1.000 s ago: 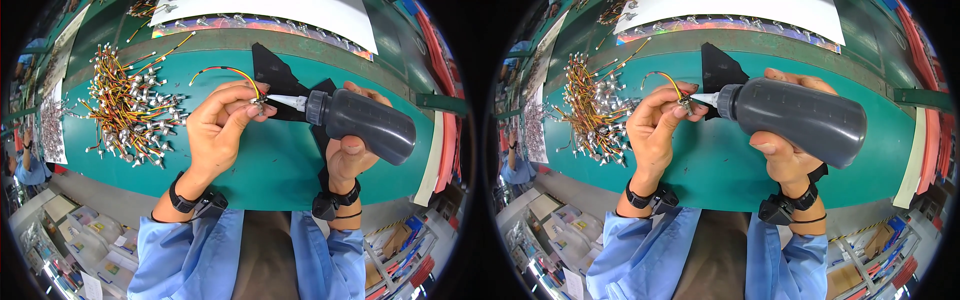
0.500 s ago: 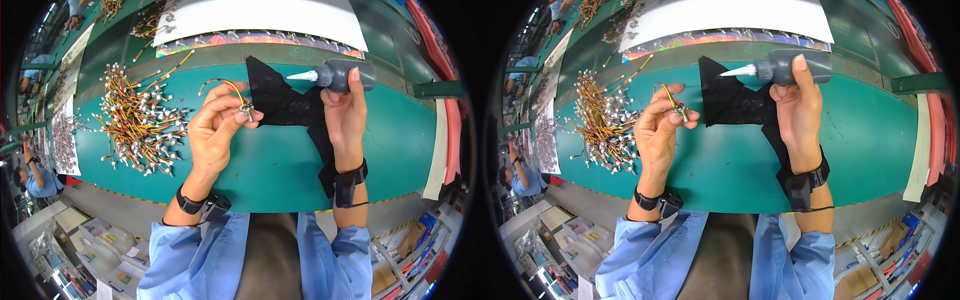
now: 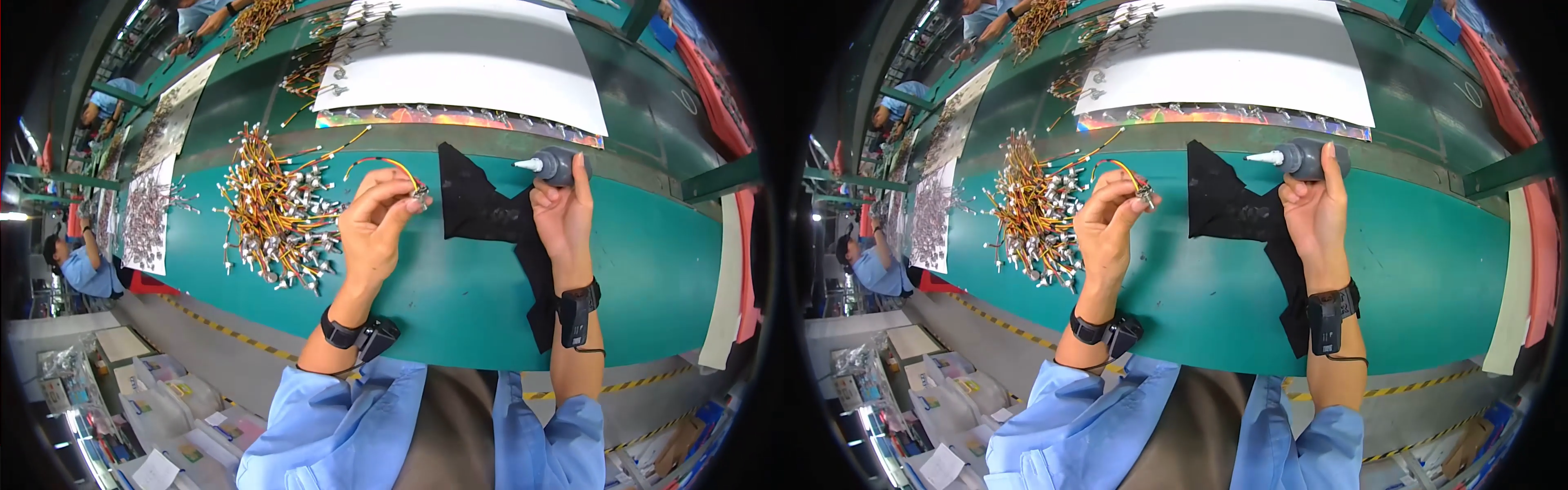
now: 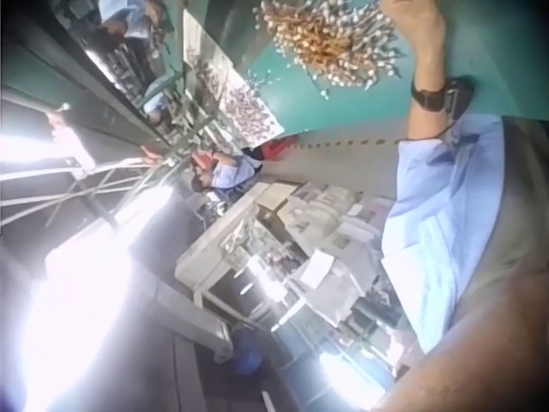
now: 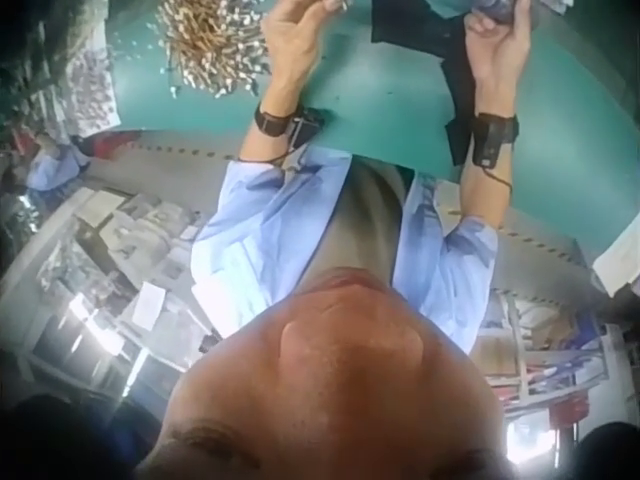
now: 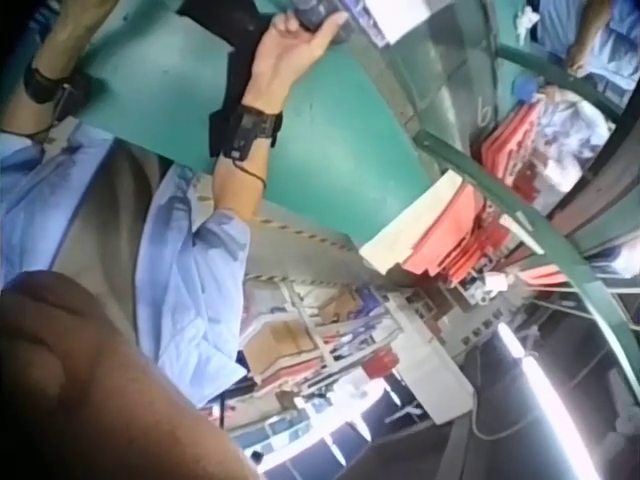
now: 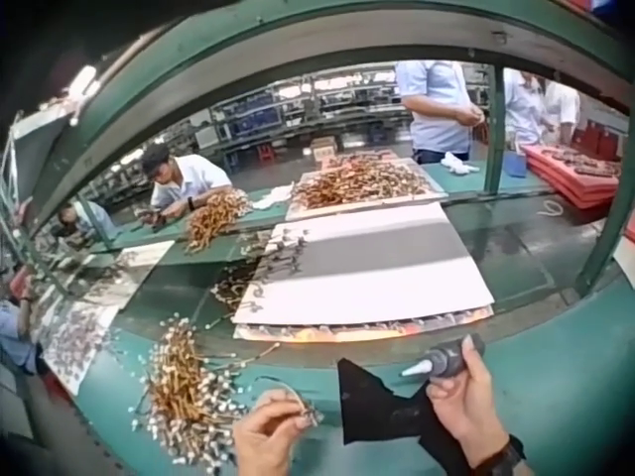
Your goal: Applying glue to small electronic components and wiring on an assembly line.
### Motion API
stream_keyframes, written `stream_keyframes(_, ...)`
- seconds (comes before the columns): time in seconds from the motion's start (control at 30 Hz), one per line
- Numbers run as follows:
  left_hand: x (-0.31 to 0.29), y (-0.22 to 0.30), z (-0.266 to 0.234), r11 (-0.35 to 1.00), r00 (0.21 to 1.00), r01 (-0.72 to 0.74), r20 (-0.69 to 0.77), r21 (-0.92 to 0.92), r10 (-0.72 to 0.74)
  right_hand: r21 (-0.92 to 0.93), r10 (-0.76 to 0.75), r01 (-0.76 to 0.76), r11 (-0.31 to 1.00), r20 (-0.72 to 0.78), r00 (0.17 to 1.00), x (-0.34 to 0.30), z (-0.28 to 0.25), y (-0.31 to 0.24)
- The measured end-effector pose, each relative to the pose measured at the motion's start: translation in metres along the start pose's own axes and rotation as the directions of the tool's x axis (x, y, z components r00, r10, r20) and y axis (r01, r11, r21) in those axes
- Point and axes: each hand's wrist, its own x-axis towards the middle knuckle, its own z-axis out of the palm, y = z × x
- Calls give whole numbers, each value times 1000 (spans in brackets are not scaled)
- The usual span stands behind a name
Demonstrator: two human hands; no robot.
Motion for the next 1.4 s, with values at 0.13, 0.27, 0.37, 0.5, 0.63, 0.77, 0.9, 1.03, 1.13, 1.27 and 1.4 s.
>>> stream_keyframes(0.13,1,-1,1,998,999,-27,37,-60,29,-42,-70,72,997,32,997,-3,16,-2)
stream_keyframes(0.27,0,-2,2,995,996,-32,79,-92,39,-52,-77,80,995,59,995,-7,21,-6)
stream_keyframes(0.37,3,-2,3,992,992,-47,108,-117,60,-76,-78,83,994,66,995,-10,27,-12)
stream_keyframes(0.5,4,5,1,995,996,-44,68,-91,50,-90,-89,93,992,49,995,-15,23,-19)
stream_keyframes(0.63,17,11,-9,993,999,-54,4,105,54,-66,-133,129,989,-54,990,-16,-4,-32)
stream_keyframes(0.77,76,47,-23,883,994,-93,-14,460,111,-10,-153,153,988,-98,983,-16,-18,-55)
stream_keyframes(0.9,166,47,-39,692,985,-112,-10,713,170,16,-152,156,988,-163,975,-9,-29,-57)
stream_keyframes(1.03,262,27,-55,505,989,-78,1,860,151,29,-107,114,993,-187,977,-2,-28,-52)
stream_keyframes(1.13,284,-6,-50,407,996,11,-48,914,80,8,-124,129,992,-219,968,1,-32,-52)
stream_keyframes(1.27,279,-36,-42,278,992,118,-126,953,9,9,-131,137,991,-233,964,4,-33,-53)
stream_keyframes(1.4,257,-56,-45,143,993,45,-60,989,100,5,-133,138,990,-237,962,4,-33,-54)
